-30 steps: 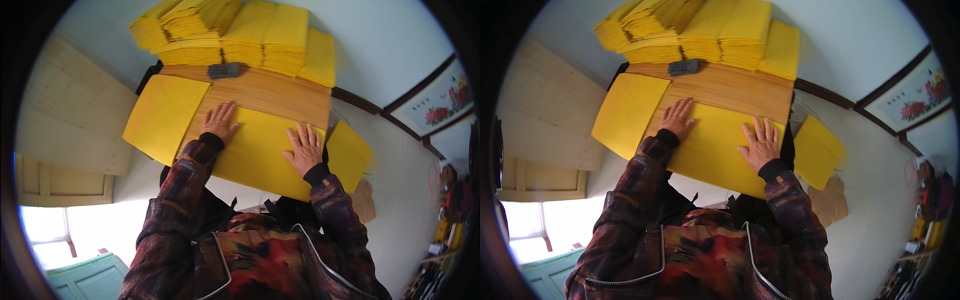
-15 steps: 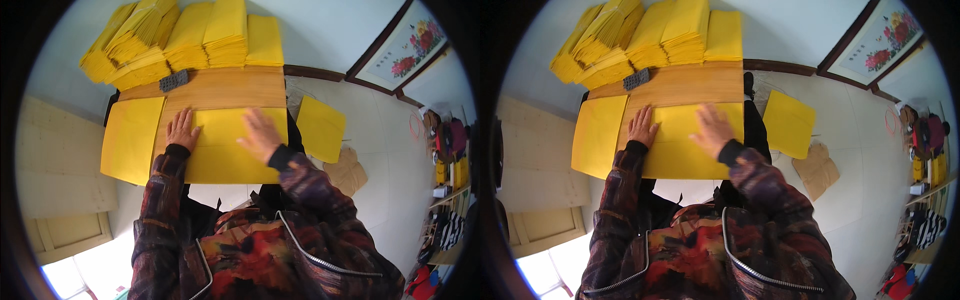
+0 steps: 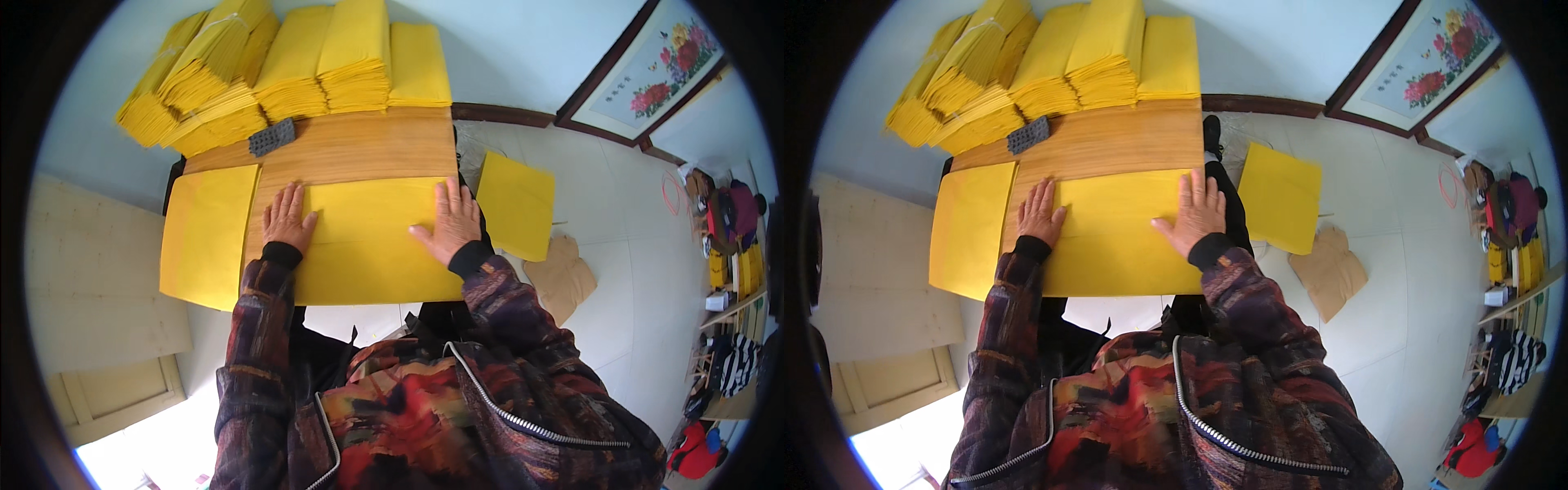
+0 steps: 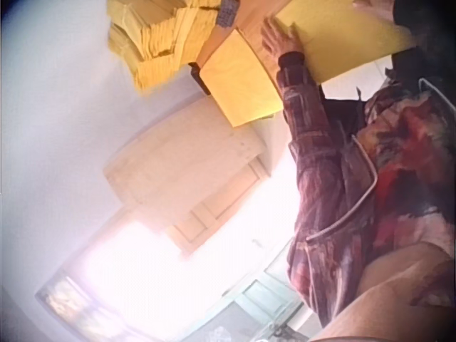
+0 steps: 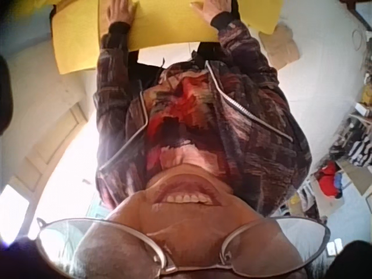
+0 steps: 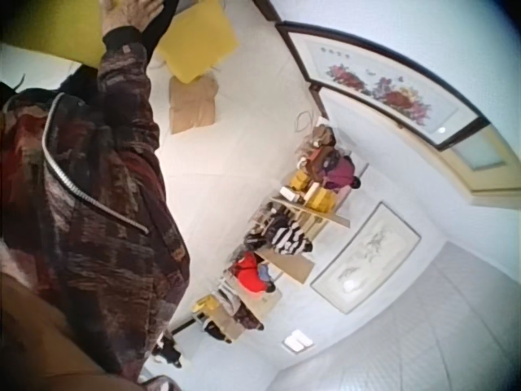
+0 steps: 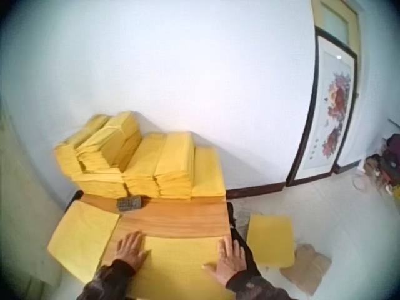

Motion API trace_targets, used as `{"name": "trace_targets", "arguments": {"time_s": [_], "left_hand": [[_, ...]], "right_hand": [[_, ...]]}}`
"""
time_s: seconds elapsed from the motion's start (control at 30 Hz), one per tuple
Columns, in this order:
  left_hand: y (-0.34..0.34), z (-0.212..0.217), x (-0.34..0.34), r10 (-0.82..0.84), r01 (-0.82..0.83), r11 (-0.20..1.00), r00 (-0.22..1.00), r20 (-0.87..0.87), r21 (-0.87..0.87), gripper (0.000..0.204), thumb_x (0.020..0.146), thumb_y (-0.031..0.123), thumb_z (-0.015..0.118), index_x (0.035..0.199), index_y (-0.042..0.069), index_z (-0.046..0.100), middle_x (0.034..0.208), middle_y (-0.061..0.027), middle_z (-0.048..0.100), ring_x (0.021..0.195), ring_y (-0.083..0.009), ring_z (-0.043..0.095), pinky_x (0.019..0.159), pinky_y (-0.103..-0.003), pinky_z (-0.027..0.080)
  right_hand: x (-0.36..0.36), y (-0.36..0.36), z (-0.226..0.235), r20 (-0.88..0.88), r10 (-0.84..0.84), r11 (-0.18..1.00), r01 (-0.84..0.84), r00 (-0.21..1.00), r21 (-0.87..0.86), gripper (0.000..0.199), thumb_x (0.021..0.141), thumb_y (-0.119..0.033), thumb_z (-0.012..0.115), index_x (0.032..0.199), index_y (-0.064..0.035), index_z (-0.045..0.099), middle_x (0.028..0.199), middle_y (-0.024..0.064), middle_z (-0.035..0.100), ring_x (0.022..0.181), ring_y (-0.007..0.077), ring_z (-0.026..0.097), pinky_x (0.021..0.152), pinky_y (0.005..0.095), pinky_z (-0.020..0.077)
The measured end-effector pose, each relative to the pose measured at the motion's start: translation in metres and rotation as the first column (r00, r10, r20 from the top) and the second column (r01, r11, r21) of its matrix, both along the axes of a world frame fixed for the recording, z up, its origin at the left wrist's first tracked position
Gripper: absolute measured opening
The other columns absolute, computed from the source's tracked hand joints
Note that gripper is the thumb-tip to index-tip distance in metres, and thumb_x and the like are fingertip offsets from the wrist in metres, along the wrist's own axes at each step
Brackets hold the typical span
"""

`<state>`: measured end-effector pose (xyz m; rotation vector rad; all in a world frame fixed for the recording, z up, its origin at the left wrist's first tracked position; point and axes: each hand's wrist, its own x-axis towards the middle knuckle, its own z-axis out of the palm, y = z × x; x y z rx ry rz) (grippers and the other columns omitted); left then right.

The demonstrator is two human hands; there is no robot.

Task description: The person repeatedly folds yellow paper sheets by hand on a low wooden table, aligning edges and pressing creases. Folded sheets are stacked into a growing pile on the table.

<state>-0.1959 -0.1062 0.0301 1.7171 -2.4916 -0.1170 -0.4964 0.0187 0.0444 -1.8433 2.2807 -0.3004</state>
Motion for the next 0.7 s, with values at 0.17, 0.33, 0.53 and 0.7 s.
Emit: {"name": "trace_targets", "arguments": {"time_s": [0.17, 0.33, 0.53, 0.7], "left_hand": [[0.004, 0.000, 0.001, 0.022, -0.022, 1.000, 1.000, 0.000, -0.001, 0.065, 0.090, 0.049, 0.046, 0.145, 0.019, 0.030, 0.153, -0.0009, 0.025, 0.142, -0.0240, 0.020, 0.113, -0.045, 0.015], [0.016, -0.004, 0.003, 0.083, -0.082, 0.996, 0.996, -0.013, 0.031, 0.065, 0.091, 0.050, 0.044, 0.146, 0.019, 0.029, 0.154, -0.0010, 0.023, 0.142, -0.0245, 0.018, 0.114, -0.046, 0.013], [0.028, 0.014, 0.026, 0.122, -0.142, 0.989, 0.944, -0.306, -0.047, 0.060, 0.090, 0.032, 0.055, 0.144, 0.020, 0.031, 0.153, -0.0025, 0.026, 0.140, -0.0266, 0.024, 0.110, -0.050, 0.024], [0.093, 0.044, 0.069, -0.138, 0.110, 0.988, 0.947, -0.290, -0.112, 0.043, 0.079, 0.010, 0.061, 0.122, 0.010, 0.057, 0.137, -0.0068, 0.047, 0.124, -0.0292, 0.046, 0.100, -0.045, 0.038]], "right_hand": [[-0.037, 0.027, 0.002, 0.182, 0.045, 0.976, -0.004, 0.982, -0.219, 0.067, 0.083, -0.029, 0.062, 0.137, -0.0010, 0.035, 0.146, 0.0189, 0.031, 0.135, 0.0393, 0.027, 0.111, 0.0462, 0.0247], [-0.051, 0.063, 0.028, 0.197, 0.354, 0.912, -0.292, 0.914, -0.288, 0.048, 0.080, -0.002, 0.052, 0.128, 0.0006, 0.046, 0.139, 0.0153, 0.041, 0.133, 0.0346, 0.034, 0.110, 0.0406, 0.0290], [-0.040, 0.063, 0.047, 0.033, 0.528, 0.842, -0.517, 0.849, -0.155, 0.047, 0.074, 0.008, 0.046, 0.120, 0.0009, 0.051, 0.135, 0.0131, 0.046, 0.127, 0.0324, 0.041, 0.104, 0.0404, 0.0353], [-0.047, 0.069, 0.044, -0.025, 0.559, 0.811, -0.552, 0.829, -0.194, 0.042, 0.077, 0.005, 0.049, 0.119, 0.0017, 0.052, 0.133, 0.0142, 0.048, 0.127, 0.0314, 0.042, 0.103, 0.0403, 0.0357]]}}
